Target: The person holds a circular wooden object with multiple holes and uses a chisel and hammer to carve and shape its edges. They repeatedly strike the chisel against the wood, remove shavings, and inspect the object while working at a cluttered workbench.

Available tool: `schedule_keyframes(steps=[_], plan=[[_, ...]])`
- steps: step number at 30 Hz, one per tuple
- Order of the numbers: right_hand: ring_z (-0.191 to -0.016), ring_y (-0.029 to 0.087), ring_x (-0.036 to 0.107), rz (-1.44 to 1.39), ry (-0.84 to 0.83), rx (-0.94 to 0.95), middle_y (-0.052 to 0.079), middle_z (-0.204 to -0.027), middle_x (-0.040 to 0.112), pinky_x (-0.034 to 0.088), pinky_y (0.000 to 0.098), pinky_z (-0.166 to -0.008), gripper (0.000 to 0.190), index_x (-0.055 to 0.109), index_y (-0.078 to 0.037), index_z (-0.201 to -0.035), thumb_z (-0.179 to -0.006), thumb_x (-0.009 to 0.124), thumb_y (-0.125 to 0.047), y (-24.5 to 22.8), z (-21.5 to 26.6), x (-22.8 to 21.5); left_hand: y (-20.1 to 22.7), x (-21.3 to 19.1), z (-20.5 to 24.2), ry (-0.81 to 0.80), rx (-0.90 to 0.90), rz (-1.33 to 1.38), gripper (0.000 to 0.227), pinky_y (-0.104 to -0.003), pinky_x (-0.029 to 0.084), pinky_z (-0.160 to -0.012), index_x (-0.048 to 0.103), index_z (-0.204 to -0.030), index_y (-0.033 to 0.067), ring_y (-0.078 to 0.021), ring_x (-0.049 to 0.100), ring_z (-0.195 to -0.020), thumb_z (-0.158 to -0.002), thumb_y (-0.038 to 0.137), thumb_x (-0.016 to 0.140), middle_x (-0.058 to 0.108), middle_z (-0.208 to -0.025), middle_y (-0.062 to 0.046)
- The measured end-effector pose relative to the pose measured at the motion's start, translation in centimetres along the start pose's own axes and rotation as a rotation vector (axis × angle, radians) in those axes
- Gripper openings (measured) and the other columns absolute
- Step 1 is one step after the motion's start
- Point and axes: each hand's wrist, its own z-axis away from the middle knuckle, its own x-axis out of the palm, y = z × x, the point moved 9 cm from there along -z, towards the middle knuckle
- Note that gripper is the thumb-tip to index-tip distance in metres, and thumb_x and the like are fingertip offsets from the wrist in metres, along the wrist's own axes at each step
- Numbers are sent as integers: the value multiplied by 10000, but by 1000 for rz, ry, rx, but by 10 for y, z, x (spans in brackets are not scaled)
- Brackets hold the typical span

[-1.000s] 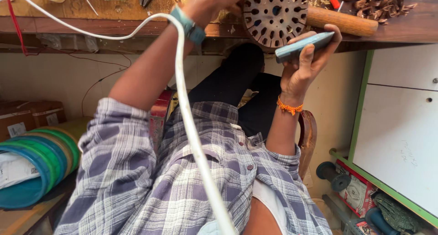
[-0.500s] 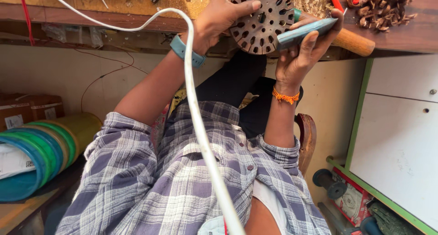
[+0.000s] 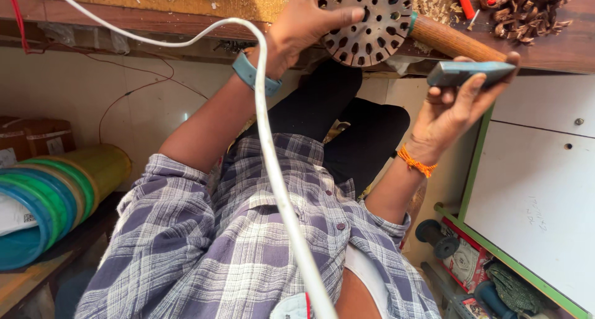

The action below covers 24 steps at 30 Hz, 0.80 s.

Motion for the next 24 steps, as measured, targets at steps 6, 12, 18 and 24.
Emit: schedule_keyframes(steps=[6, 12, 18, 24], plan=[[-669, 106, 514, 20, 32, -9, 98, -1125, 591, 541, 248, -595, 784, 221, -281, -1646, -1095, 776, -240, -4, 1, -24, -12, -11, 13, -6, -177, 404, 605, -433, 651, -914, 547, -1408, -22, -300, 767, -1161, -1032, 449, 610, 702, -1287, -187], [-694, 83, 498, -7, 73, 10, 57, -1124, 574, 528, 228, -612, 850, 200, -274, -1681, -1075, 796, -232, 9, 1, -32, -7, -8, 22, 0, -276, 355, 665, -468, 636, -925, 491, -1389, -21, -311, 766, -1137, -903, 390, 684, 681, -1242, -197], [-694, 70, 498, 10, 108, -6, 41, -1109, 574, 520, 218, -617, 888, 200, -261, -1715, -1062, 802, -241, 10, 3, -44, 3, -3, 17, -94, -113, 101, 735, -393, 577, -1133, 430, -1492, -17, -279, 630, -1337, -917, 244, 806, 604, -1433, -164], [-693, 75, 520, -23, 98, -3, 64, -1131, 598, 536, 223, -617, 884, 195, -257, -1713, -1062, 791, -218, 10, 2, -40, 11, -1, 9, -122, 29, 88, 681, -401, 517, -1143, 416, -1520, -28, -280, 610, -1371, -972, 96, 802, 565, -1496, -172]])
